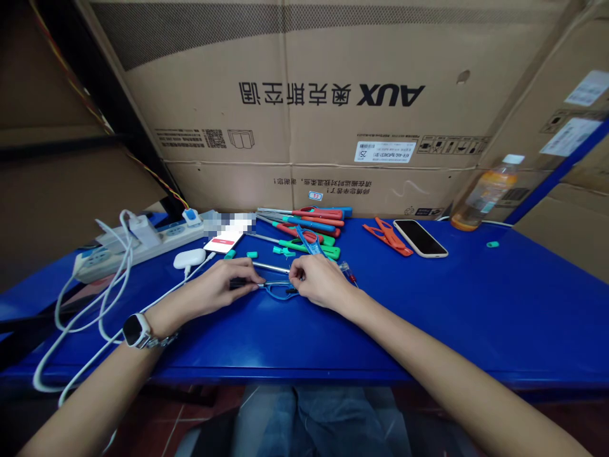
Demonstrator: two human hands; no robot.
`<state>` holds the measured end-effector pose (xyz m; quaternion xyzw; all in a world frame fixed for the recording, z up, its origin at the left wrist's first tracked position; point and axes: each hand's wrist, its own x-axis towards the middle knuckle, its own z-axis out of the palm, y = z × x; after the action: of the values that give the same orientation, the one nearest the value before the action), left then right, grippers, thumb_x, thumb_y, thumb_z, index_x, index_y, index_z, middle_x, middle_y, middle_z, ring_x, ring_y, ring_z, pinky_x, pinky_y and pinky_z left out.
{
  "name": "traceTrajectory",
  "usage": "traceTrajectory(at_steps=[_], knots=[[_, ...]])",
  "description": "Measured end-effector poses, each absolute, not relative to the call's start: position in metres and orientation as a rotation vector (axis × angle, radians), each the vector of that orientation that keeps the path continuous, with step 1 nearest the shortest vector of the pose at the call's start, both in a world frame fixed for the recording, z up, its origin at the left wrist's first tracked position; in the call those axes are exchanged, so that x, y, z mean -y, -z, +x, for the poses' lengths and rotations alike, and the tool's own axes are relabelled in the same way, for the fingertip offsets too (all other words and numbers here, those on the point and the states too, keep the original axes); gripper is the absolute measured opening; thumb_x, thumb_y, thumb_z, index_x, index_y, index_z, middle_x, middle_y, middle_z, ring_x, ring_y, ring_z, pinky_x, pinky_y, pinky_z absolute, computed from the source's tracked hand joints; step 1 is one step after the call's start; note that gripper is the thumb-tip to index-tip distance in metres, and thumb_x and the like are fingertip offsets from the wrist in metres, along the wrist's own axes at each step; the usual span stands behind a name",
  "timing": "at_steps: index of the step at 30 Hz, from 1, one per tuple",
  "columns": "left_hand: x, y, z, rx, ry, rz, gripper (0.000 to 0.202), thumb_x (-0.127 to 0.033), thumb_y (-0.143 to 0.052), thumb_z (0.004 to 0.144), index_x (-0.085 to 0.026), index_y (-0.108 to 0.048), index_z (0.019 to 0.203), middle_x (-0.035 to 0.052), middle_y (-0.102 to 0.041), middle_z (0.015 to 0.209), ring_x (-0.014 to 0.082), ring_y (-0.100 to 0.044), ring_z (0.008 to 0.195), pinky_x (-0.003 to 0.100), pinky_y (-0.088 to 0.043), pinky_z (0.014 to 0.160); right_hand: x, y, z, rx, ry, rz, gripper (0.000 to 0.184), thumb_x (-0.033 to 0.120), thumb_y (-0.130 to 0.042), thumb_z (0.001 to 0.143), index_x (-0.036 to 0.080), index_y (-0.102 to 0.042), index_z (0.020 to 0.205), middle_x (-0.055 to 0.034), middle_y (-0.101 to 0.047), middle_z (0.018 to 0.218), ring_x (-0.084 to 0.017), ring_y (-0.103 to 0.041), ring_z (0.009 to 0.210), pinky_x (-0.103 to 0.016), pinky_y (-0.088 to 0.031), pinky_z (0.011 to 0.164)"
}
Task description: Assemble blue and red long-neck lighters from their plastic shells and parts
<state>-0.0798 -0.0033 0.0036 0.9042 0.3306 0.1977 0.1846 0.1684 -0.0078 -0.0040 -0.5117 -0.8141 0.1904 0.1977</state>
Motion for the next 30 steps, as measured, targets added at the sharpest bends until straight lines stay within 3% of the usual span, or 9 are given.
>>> traceTrajectory(at_steps=[6,13,19,26,30], knots=[[0.001,-0.002,-0.080,-0.912,-0.577,2.468,0.016,-0.021,-0.057,0.092,-0.016,-0.071,0.085,0.0049,-0.062,0.087,0.0150,-0.060,0.074,0.028,-0.049,0.072,0.009,0.002,0.168,2.281,-0.542,-1.431,0.008,0.014,-0.064,0.079,0.019,-0.068,0.075,0.0003,-0.070,0.076,-0.014,-0.059,0.069,-0.024,-0.038,0.061],[-0.004,-0.003,-0.078,-0.936,-0.548,2.424,0.012,-0.020,-0.062,0.089,-0.016,-0.070,0.081,0.0035,-0.065,0.081,0.0168,-0.062,0.076,0.031,-0.049,0.075,0.008,0.002,0.167,2.287,-0.543,-1.430,0.008,0.014,-0.063,0.078,0.020,-0.068,0.075,0.0013,-0.070,0.076,-0.013,-0.059,0.068,-0.024,-0.037,0.060],[-0.009,-0.004,-0.082,-0.919,-0.540,2.406,0.011,-0.022,-0.065,0.086,-0.016,-0.075,0.089,0.0043,-0.067,0.082,0.0154,-0.063,0.073,0.029,-0.052,0.071,0.007,0.003,0.168,2.296,-0.553,-1.427,0.008,0.015,-0.062,0.079,0.020,-0.068,0.076,0.0004,-0.070,0.074,-0.013,-0.059,0.067,-0.024,-0.036,0.058],[-0.004,-0.009,-0.085,-0.841,-0.528,2.402,0.019,-0.021,-0.058,0.092,-0.019,-0.075,0.100,0.0058,-0.073,0.097,0.0171,-0.066,0.087,0.038,-0.052,0.091,0.005,0.005,0.169,2.292,-0.553,-1.419,0.008,0.016,-0.062,0.079,0.020,-0.069,0.076,0.0011,-0.070,0.074,-0.013,-0.059,0.067,-0.024,-0.036,0.058],[-0.003,-0.007,-0.085,-0.879,-0.549,2.437,0.022,-0.021,-0.054,0.094,-0.019,-0.074,0.103,0.0072,-0.071,0.099,0.0174,-0.066,0.086,0.034,-0.054,0.083,0.006,0.004,0.169,2.284,-0.552,-1.421,0.008,0.015,-0.063,0.078,0.019,-0.069,0.075,0.0005,-0.070,0.073,-0.013,-0.059,0.067,-0.024,-0.035,0.058]])
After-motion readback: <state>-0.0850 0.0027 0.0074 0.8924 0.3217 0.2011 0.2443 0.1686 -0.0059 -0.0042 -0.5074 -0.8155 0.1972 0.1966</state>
